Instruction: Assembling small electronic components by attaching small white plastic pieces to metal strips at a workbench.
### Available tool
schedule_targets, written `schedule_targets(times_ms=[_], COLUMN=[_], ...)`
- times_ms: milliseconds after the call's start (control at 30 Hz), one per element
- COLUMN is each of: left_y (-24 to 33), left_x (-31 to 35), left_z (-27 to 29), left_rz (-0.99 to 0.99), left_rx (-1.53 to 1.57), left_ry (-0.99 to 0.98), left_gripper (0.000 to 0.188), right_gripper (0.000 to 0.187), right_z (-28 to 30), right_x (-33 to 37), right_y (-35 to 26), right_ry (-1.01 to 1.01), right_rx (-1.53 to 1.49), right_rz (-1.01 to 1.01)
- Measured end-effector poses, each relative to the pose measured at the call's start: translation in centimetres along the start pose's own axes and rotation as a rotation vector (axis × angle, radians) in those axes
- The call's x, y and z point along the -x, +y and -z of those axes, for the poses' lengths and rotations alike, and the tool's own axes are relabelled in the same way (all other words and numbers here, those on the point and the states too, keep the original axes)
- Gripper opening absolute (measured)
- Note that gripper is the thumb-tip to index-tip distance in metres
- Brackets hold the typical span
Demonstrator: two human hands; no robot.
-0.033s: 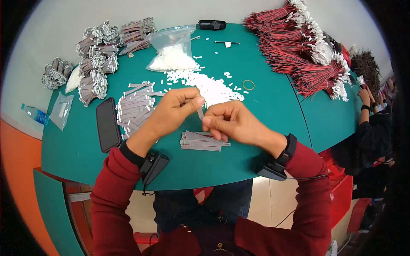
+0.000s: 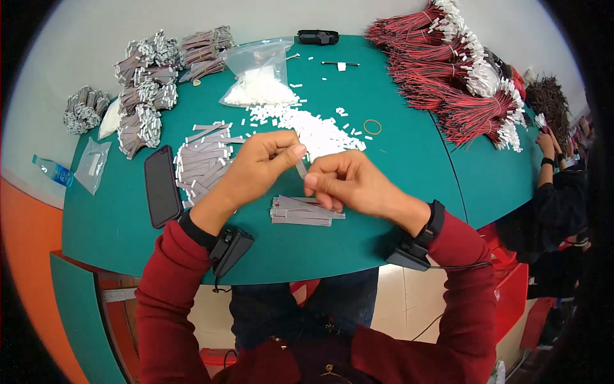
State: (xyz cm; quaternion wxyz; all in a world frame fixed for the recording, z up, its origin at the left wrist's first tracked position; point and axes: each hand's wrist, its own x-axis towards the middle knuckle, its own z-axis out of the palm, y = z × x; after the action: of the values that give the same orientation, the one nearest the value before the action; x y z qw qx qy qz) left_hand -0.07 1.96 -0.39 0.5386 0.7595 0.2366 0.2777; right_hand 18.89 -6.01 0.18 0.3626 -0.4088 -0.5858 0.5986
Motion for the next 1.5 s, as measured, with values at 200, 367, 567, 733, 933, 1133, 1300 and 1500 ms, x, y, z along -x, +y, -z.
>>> schedule_targets(times_ms=[200, 367, 567, 733, 933, 1133, 1300, 1500], left_y=[1.2, 2.1, 0.0, -0.1, 1.0, 1.8, 1.9, 0.9], left_x=[0.7, 4.8, 9.6, 10.1, 7.8, 3.5, 1.3, 0.1], left_z=[0.6, 5.2, 8.0, 7.4, 4.4, -0.3, -1.3, -0.6], left_rz=[-0.078, 0.017, 0.164, 0.255, 0.056, 0.198, 0.180, 0.059], left_rx=[-0.136, -0.198, -0.423, -0.707, -0.477, 0.014, 0.370, 0.376], left_ry=[0.108, 0.284, 0.432, 0.484, 0.437, 0.084, 0.121, 0.070], left_gripper=[0.024, 0.026, 0.019, 0.010, 0.010, 0.016, 0.016, 0.015], right_gripper=[0.023, 0.018, 0.017, 0.015, 0.015, 0.014, 0.018, 0.023], right_z=[0.9, -0.1, -1.9, -1.8, -0.9, 0.8, 1.0, 0.8], right_x=[-0.7, -0.8, -0.1, -0.4, -0.5, -0.9, -0.7, -0.5], right_y=[0.0, 0.8, 1.8, 2.3, 1.1, 0.7, 0.2, -0.9], right_ry=[0.038, 0.173, 0.078, 0.075, 0.003, 0.027, 0.007, -0.024], right_rx=[0.026, 0.077, 0.897, 0.846, 0.462, 0.083, -0.037, -0.416], right_rz=[0.003, 0.125, 0.380, 0.384, 0.167, 0.105, 0.135, -0.076])
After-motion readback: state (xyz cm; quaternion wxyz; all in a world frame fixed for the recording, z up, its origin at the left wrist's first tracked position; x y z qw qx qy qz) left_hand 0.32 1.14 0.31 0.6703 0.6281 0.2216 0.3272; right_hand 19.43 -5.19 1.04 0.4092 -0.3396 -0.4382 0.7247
